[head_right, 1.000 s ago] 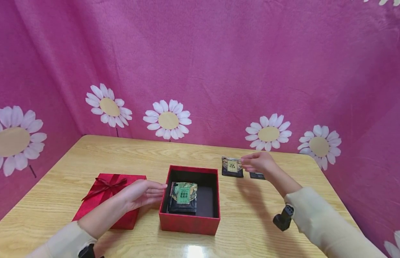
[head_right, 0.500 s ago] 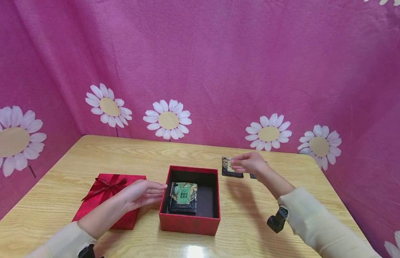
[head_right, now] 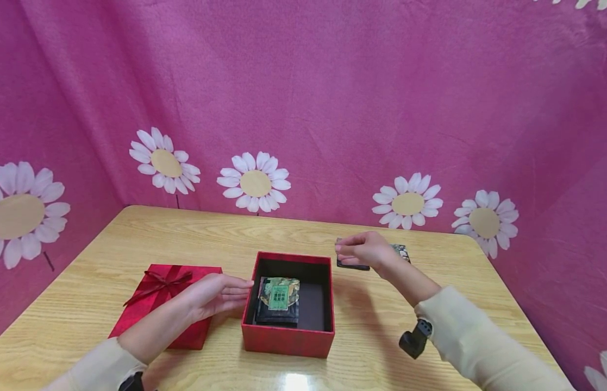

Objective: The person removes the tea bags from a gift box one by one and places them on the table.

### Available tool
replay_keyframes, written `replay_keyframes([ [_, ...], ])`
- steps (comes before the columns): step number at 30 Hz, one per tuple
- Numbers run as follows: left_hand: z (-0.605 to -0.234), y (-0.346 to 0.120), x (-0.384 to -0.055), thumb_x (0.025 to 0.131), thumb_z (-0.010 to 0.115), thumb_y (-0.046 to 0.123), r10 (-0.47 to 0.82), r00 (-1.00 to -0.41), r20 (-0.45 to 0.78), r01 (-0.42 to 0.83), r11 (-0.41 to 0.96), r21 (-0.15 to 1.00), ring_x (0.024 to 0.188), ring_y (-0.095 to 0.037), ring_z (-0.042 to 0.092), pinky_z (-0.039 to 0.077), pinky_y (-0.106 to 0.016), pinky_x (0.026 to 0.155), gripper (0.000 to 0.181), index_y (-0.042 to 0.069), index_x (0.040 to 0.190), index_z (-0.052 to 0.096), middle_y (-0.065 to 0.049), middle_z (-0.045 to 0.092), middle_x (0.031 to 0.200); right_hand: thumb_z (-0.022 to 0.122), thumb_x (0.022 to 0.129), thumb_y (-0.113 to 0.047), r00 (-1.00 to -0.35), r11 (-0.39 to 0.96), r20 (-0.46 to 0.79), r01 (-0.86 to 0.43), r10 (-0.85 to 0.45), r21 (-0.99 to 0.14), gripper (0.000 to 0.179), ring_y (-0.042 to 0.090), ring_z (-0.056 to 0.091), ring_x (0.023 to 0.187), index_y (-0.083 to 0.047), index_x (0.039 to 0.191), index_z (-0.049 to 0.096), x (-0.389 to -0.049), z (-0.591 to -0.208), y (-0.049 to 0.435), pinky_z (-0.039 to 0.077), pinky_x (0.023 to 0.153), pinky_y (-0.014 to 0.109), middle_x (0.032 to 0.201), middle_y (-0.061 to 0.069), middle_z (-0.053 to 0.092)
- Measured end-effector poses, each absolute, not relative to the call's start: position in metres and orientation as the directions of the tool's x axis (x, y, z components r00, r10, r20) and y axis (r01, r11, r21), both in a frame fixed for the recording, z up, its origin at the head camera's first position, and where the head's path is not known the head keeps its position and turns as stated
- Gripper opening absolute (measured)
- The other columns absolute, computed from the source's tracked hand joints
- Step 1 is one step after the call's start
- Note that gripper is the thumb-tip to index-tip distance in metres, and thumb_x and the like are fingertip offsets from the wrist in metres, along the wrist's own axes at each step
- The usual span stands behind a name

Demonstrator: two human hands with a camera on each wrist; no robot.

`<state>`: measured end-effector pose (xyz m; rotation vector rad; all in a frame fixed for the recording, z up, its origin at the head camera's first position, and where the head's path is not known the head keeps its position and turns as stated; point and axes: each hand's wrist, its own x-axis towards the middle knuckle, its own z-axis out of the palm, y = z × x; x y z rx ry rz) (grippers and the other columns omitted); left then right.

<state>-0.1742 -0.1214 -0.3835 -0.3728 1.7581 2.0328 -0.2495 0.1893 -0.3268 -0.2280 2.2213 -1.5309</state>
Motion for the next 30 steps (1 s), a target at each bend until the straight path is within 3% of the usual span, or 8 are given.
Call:
replay_keyframes([
  [6,-0.383,-0.121,-0.174,0.09,0.061,0.011,0.137,-0.872,-0.47,-0.485,-0.111,0.868,0.108,-0.032,0.068,0.053,-0.041,0.096,0.035,-0.008,0.119,0.063,-0.024,0.066,0.12,0.059,0.094,-0.01,-0.879,0.35,-0.252,0.105,-0.406,-0.931,0.05,0.008,0.07,0.089,0.021,0.13,0.043,-0.245,-0.324,0.183,0.059,0.086,0.028,0.102,0.005,0.072],
  [13,-0.383,-0.121,-0.174,0.089,0.062,0.011,0.133,-0.87,-0.474,-0.489,-0.113,0.865,0.107,-0.032,0.068,0.052,-0.041,0.096,0.034,-0.007,0.119,0.064,-0.024,0.066,0.12,0.058,0.095,-0.014,-0.865,0.399,-0.261,0.079,-0.428,-0.914,0.05,0.005,0.067,0.098,0.017,0.132,0.045,-0.242,-0.321,0.173,0.05,0.099,0.04,0.136,0.028,0.054],
  [21,-0.383,-0.122,-0.174,0.09,0.062,0.012,0.128,-0.866,-0.483,-0.496,-0.108,0.861,0.11,-0.033,0.067,0.052,-0.042,0.097,0.035,-0.006,0.119,0.064,-0.024,0.066,0.121,0.058,0.095,-0.01,-0.834,0.428,-0.318,0.11,-0.451,-0.897,0.046,0.011,0.068,0.098,0.015,0.132,0.046,-0.24,-0.315,0.16,0.054,0.096,0.035,0.128,0.025,0.061],
  [30,-0.381,-0.121,-0.174,0.09,0.061,0.012,0.108,-0.862,-0.496,-0.506,-0.098,0.857,0.109,-0.033,0.067,0.053,-0.04,0.096,0.031,-0.004,0.117,0.067,-0.022,0.069,0.117,0.06,0.093,-0.01,-0.803,0.475,-0.379,0.137,-0.461,-0.869,0.04,0.008,0.068,0.087,0.015,0.124,0.054,-0.233,-0.314,0.137,0.057,0.09,0.032,0.115,0.021,0.067],
])
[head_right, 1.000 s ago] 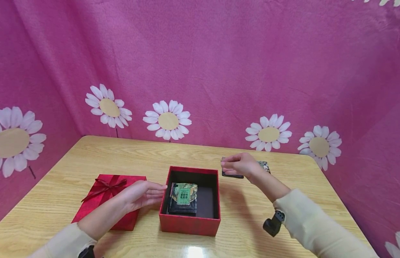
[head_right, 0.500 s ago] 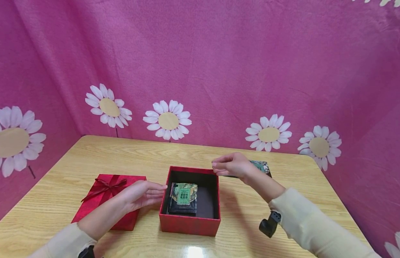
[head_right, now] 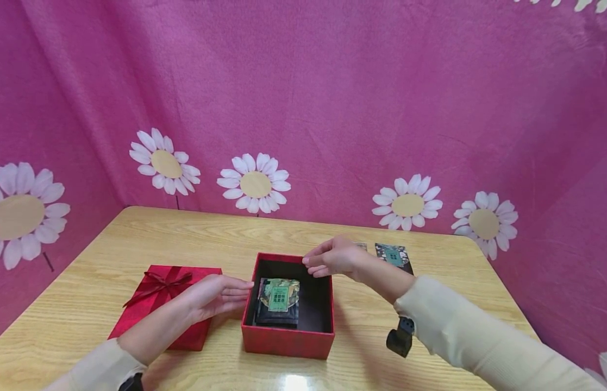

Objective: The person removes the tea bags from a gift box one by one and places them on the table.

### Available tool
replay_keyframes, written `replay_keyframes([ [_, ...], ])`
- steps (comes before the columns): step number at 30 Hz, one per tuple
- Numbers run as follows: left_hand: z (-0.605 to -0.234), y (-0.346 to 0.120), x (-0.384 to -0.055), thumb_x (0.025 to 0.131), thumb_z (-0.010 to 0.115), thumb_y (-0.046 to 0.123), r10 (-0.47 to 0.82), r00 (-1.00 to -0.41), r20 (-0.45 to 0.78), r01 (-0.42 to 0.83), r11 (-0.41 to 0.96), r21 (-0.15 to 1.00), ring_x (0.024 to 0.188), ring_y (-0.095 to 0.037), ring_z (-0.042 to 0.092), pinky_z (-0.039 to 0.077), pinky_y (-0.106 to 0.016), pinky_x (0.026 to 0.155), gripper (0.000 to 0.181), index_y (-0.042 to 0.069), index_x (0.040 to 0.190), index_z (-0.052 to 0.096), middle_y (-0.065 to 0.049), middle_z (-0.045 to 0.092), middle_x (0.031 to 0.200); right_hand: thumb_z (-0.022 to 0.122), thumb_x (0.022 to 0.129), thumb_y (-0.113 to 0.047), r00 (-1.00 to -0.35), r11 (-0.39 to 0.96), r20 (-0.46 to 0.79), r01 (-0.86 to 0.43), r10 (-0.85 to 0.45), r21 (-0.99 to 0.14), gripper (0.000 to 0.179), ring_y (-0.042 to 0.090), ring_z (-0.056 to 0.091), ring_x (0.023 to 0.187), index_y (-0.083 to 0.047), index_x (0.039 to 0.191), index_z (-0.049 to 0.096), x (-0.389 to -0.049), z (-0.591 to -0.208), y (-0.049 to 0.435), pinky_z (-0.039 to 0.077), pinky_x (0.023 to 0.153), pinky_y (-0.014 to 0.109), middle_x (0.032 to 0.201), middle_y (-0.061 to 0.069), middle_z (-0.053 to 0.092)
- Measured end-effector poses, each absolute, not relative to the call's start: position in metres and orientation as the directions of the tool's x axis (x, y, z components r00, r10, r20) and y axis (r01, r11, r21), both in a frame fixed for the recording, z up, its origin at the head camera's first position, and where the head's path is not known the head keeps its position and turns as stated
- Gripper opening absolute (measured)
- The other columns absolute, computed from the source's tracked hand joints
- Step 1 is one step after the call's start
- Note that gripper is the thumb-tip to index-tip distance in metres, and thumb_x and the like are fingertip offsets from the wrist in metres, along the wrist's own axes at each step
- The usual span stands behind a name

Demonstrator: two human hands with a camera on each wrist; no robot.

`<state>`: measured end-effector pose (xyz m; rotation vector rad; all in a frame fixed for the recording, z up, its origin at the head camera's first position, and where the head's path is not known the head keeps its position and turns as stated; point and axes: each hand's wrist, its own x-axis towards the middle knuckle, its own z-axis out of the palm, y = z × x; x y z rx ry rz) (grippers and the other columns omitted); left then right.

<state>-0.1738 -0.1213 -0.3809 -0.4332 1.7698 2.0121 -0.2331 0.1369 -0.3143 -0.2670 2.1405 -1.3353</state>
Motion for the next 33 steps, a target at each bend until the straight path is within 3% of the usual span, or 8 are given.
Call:
replay_keyframes([
  [6,-0.381,-0.121,-0.174,0.089,0.062,0.012,0.117,-0.863,-0.491,-0.502,-0.099,0.859,0.108,-0.032,0.068,0.052,-0.041,0.097,0.033,-0.004,0.118,0.065,-0.022,0.068,0.118,0.062,0.093,-0.013,-0.805,0.531,-0.423,0.162,-0.416,-0.832,0.036,0.01,0.068,0.086,0.01,0.12,0.058,-0.229,-0.32,0.123,0.057,0.09,0.034,0.122,0.025,0.063],
  [12,-0.382,-0.122,-0.175,0.09,0.061,0.011,0.12,-0.867,-0.484,-0.496,-0.098,0.863,0.108,-0.032,0.068,0.052,-0.041,0.096,0.033,-0.005,0.118,0.065,-0.023,0.067,0.119,0.061,0.093,-0.014,-0.806,0.52,-0.474,0.252,-0.354,-0.816,0.037,0.01,0.066,0.083,0.009,0.122,0.058,-0.225,-0.328,0.113,0.059,0.085,0.027,0.125,0.023,0.063],
  [18,-0.382,-0.122,-0.175,0.09,0.061,0.011,0.117,-0.867,-0.484,-0.495,-0.096,0.864,0.106,-0.032,0.069,0.053,-0.041,0.096,0.032,-0.006,0.117,0.066,-0.023,0.068,0.118,0.06,0.093,-0.016,-0.791,0.51,-0.538,0.347,-0.293,-0.787,0.039,0.01,0.058,0.081,0.011,0.122,0.056,-0.216,-0.335,0.102,0.058,0.075,0.019,0.106,0.012,0.06],
  [25,-0.38,-0.122,-0.175,0.09,0.062,0.012,0.122,-0.863,-0.49,-0.502,-0.1,0.859,0.107,-0.032,0.068,0.052,-0.041,0.096,0.033,-0.005,0.118,0.065,-0.023,0.067,0.119,0.063,0.091,-0.02,-0.794,0.526,-0.576,0.411,-0.196,-0.745,0.027,0.012,0.054,0.074,0.001,0.103,0.052,-0.208,-0.342,0.092,0.054,0.093,0.035,0.085,0.004,0.048],
  [29,-0.38,-0.122,-0.175,0.09,0.061,0.012,0.123,-0.863,-0.49,-0.502,-0.1,0.859,0.106,-0.032,0.069,0.052,-0.041,0.097,0.033,-0.005,0.118,0.065,-0.023,0.067,0.119,0.061,0.093,-0.02,-0.772,0.507,-0.6,0.44,-0.208,-0.741,0.036,0.02,0.056,0.086,0.005,0.114,0.047,-0.205,-0.345,0.09,0.047,0.106,0.047,0.094,0.009,0.048],
  [33,-0.381,-0.122,-0.174,0.089,0.062,0.012,0.117,-0.863,-0.492,-0.503,-0.101,0.858,0.106,-0.032,0.068,0.052,-0.041,0.097,0.033,-0.005,0.117,0.066,-0.023,0.067,0.119,0.059,0.094,-0.019,-0.759,0.484,-0.61,0.456,-0.228,-0.747,0.046,0.024,0.058,0.094,0.01,0.125,0.043,-0.203,-0.347,0.09,0.045,0.108,0.05,0.104,0.015,0.05],
])
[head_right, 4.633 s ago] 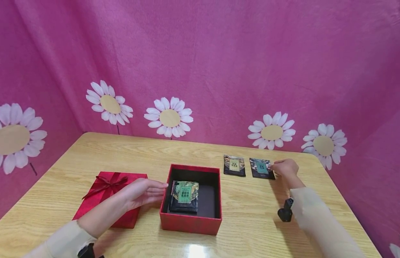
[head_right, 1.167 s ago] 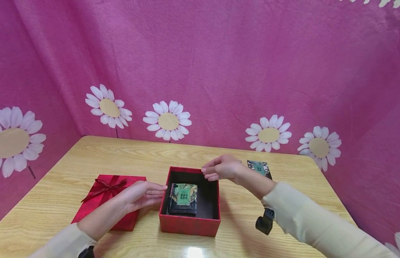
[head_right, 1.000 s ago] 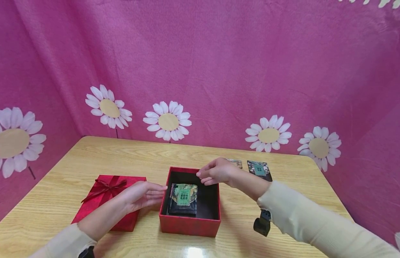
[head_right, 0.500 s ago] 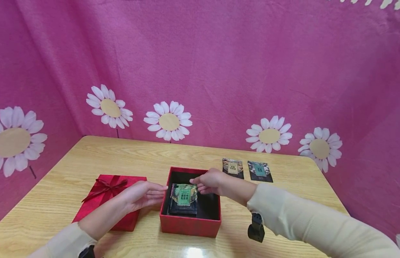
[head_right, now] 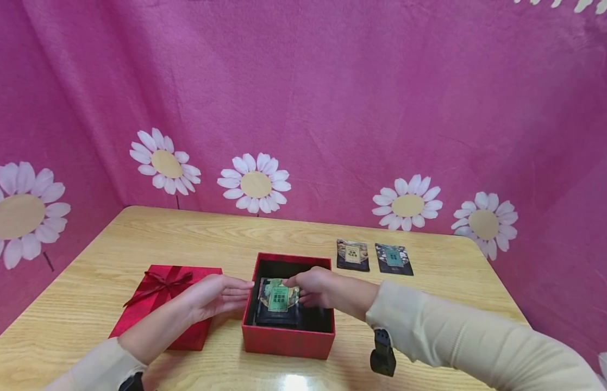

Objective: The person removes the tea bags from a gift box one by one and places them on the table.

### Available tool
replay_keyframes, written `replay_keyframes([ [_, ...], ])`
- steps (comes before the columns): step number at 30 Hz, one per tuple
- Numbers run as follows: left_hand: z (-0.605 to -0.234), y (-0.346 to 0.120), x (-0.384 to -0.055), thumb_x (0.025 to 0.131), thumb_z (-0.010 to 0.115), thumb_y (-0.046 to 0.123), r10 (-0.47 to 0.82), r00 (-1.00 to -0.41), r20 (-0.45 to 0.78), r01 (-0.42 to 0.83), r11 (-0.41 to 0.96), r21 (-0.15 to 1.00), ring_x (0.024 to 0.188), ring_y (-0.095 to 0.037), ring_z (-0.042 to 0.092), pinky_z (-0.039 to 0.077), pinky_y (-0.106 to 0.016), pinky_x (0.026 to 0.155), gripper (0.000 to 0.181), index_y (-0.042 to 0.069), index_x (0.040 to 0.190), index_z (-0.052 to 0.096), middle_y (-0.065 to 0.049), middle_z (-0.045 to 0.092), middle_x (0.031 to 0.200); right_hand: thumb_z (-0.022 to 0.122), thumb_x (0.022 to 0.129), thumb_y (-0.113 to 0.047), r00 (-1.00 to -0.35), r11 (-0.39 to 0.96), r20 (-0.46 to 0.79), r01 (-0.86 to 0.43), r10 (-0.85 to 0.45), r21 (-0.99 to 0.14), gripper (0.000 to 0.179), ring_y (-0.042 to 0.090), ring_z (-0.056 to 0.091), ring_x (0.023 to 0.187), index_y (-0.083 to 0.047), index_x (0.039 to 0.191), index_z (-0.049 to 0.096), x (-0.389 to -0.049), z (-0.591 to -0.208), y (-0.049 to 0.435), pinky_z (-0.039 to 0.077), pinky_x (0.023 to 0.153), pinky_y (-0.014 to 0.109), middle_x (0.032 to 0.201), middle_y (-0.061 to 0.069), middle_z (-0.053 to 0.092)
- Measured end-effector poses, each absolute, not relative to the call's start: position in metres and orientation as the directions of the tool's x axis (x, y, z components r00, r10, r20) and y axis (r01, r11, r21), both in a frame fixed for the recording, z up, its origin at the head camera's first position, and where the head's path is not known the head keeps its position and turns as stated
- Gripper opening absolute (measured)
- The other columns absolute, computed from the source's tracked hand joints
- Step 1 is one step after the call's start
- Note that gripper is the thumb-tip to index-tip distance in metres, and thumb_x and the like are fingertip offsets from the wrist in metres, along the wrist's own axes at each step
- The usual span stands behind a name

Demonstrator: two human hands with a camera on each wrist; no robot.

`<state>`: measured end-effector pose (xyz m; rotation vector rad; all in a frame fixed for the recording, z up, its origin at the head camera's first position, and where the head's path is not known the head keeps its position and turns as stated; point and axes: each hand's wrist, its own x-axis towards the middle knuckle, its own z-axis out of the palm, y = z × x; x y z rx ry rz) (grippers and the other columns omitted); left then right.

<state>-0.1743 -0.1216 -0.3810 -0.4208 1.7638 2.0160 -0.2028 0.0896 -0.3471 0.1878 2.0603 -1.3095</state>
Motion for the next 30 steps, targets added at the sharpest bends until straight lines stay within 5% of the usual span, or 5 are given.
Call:
replay_keyframes([
  [7,-0.381,-0.121,-0.175,0.088,0.064,0.013,0.108,-0.86,-0.498,-0.508,-0.104,0.855,0.104,-0.031,0.069,0.052,-0.041,0.096,0.033,-0.005,0.116,0.066,-0.024,0.067,0.119,0.06,0.094,-0.021,-0.751,0.448,-0.618,0.481,-0.234,-0.754,0.042,0.014,0.059,0.078,0.007,0.123,0.051,-0.203,-0.345,0.088,0.052,0.1,0.045,0.089,0.007,0.055],
  [17,-0.381,-0.122,-0.174,0.088,0.064,0.013,0.112,-0.856,-0.505,-0.515,-0.099,0.851,0.104,-0.03,0.069,0.053,-0.04,0.096,0.034,-0.005,0.117,0.066,-0.023,0.068,0.118,0.058,0.094,-0.019,-0.748,0.423,-0.626,0.504,-0.222,-0.753,0.036,0.019,0.051,0.083,0.008,0.117,0.049,-0.201,-0.35,0.084,0.048,0.105,0.048,0.091,0.01,0.048],
  [25,-0.382,-0.123,-0.174,0.088,0.064,0.012,0.135,-0.859,-0.494,-0.508,-0.105,0.855,0.102,-0.028,0.07,0.053,-0.04,0.095,0.037,-0.007,0.12,0.063,-0.024,0.067,0.12,0.056,0.095,-0.016,-0.741,0.386,-0.623,0.515,-0.248,-0.766,0.017,0.01,0.05,0.066,-0.001,0.103,0.057,-0.205,-0.351,0.084,0.055,0.083,0.032,0.069,-0.001,0.047],
  [30,-0.382,-0.124,-0.175,0.089,0.063,0.012,0.139,-0.857,-0.495,-0.511,-0.111,0.852,0.104,-0.03,0.07,0.053,-0.04,0.095,0.037,-0.007,0.12,0.063,-0.024,0.067,0.12,0.056,0.095,-0.014,-0.736,0.369,-0.619,0.513,-0.275,-0.775,0.018,0.007,0.053,0.064,0.001,0.106,0.058,-0.21,-0.348,0.079,0.056,0.094,0.038,0.066,-0.003,0.052],
])
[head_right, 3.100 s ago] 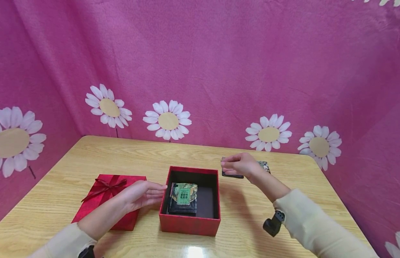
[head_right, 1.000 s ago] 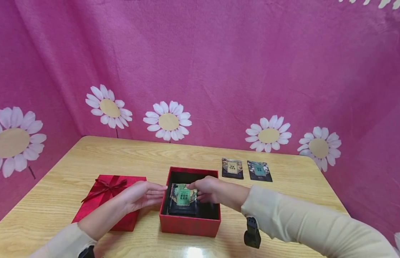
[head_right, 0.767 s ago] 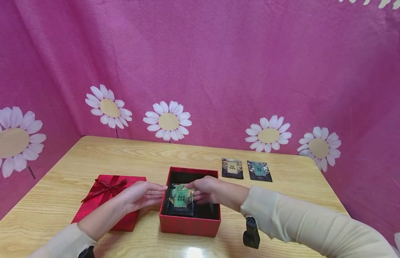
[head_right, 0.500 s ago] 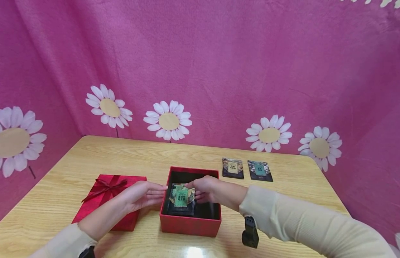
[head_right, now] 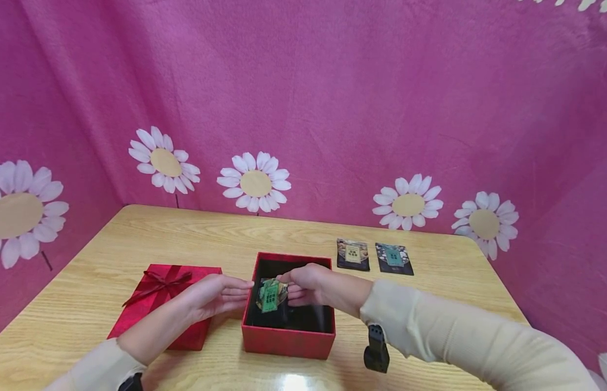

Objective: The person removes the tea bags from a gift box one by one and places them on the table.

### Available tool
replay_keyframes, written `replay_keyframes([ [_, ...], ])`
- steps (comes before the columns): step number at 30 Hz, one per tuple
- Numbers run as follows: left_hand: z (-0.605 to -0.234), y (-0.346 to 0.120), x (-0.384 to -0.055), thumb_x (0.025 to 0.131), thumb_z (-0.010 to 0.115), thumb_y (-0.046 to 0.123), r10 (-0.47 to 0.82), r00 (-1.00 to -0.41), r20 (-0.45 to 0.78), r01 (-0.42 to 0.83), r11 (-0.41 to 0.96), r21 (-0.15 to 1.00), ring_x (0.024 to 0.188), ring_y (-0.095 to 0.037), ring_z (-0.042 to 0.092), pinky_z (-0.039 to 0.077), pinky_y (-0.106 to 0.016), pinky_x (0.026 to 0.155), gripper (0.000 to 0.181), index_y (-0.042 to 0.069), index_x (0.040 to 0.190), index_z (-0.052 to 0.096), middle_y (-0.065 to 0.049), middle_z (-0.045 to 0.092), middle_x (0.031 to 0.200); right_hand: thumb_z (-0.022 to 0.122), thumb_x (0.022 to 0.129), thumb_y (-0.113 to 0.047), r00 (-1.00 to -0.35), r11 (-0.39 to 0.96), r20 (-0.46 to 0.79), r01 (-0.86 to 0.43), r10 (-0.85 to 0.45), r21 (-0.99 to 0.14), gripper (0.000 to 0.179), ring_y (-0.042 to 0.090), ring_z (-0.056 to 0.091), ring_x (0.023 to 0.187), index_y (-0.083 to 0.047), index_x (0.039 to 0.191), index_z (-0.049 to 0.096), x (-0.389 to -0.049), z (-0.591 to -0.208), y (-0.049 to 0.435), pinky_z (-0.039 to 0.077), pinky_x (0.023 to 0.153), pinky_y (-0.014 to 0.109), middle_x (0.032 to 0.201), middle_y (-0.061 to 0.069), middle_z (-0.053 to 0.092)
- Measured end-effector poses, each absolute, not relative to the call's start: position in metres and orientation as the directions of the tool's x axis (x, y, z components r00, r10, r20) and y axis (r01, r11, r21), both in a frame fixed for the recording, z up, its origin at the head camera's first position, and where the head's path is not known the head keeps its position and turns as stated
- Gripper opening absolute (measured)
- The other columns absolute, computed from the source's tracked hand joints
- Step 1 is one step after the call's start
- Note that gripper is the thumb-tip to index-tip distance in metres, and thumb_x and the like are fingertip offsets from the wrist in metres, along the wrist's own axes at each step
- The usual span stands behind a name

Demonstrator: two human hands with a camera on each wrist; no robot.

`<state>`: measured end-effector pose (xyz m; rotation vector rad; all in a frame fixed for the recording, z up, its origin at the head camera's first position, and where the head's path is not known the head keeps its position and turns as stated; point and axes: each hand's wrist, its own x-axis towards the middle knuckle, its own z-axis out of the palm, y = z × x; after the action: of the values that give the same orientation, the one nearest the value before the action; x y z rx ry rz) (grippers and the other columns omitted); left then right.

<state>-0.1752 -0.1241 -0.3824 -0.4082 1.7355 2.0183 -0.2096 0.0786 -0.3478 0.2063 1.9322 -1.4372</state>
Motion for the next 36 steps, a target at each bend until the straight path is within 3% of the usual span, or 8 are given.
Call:
replay_keyframes([
  [6,-0.383,-0.124,-0.175,0.089,0.063,0.012,0.139,-0.86,-0.491,-0.506,-0.11,0.856,0.101,-0.028,0.071,0.054,-0.039,0.093,0.035,-0.007,0.118,0.064,-0.023,0.069,0.115,0.056,0.094,-0.009,-0.753,0.406,-0.604,0.483,-0.26,-0.776,0.028,0.005,0.051,0.062,0.007,0.117,0.058,-0.214,-0.347,0.066,0.055,0.097,0.04,0.065,-0.003,0.051],
  [15,-0.383,-0.124,-0.174,0.088,0.064,0.011,0.151,-0.865,-0.478,-0.495,-0.112,0.861,0.097,-0.025,0.071,0.053,-0.041,0.096,0.035,-0.008,0.118,0.064,-0.021,0.07,0.113,0.06,0.09,-0.005,-0.789,0.499,-0.586,0.438,-0.184,-0.748,0.028,0.014,0.062,0.082,0.011,0.113,0.06,-0.217,-0.359,0.051,0.057,0.092,0.039,0.094,0.01,0.064],
  [25,-0.382,-0.122,-0.175,0.09,0.062,0.011,0.133,-0.862,-0.489,-0.503,-0.11,0.858,0.1,-0.028,0.071,0.053,-0.042,0.096,0.033,-0.007,0.117,0.065,-0.022,0.07,0.114,0.06,0.088,0.002,-0.817,0.505,-0.552,0.409,-0.169,-0.76,0.021,0.014,0.061,0.077,0.012,0.107,0.062,-0.214,-0.358,0.05,0.058,0.09,0.042,0.088,0.009,0.064],
  [32,-0.383,-0.122,-0.175,0.09,0.062,0.011,0.123,-0.862,-0.491,-0.504,-0.104,0.858,0.099,-0.027,0.071,0.053,-0.042,0.095,0.031,-0.006,0.115,0.067,-0.021,0.07,0.112,0.061,0.088,0.0,-0.829,0.529,-0.535,0.385,-0.163,-0.757,0.022,0.013,0.062,0.08,0.011,0.106,0.065,-0.209,-0.351,0.055,0.059,0.088,0.041,0.099,0.014,0.069],
  [36,-0.383,-0.123,-0.175,0.09,0.063,0.013,0.124,-0.858,-0.498,-0.51,-0.104,0.854,0.096,-0.026,0.072,0.053,-0.041,0.095,0.032,-0.005,0.115,0.067,-0.021,0.07,0.113,0.062,0.087,-0.002,-0.839,0.537,-0.521,0.37,-0.159,-0.759,0.02,0.012,0.06,0.079,0.009,0.104,0.068,-0.207,-0.346,0.059,0.06,0.085,0.039,0.097,0.01,0.068],
])
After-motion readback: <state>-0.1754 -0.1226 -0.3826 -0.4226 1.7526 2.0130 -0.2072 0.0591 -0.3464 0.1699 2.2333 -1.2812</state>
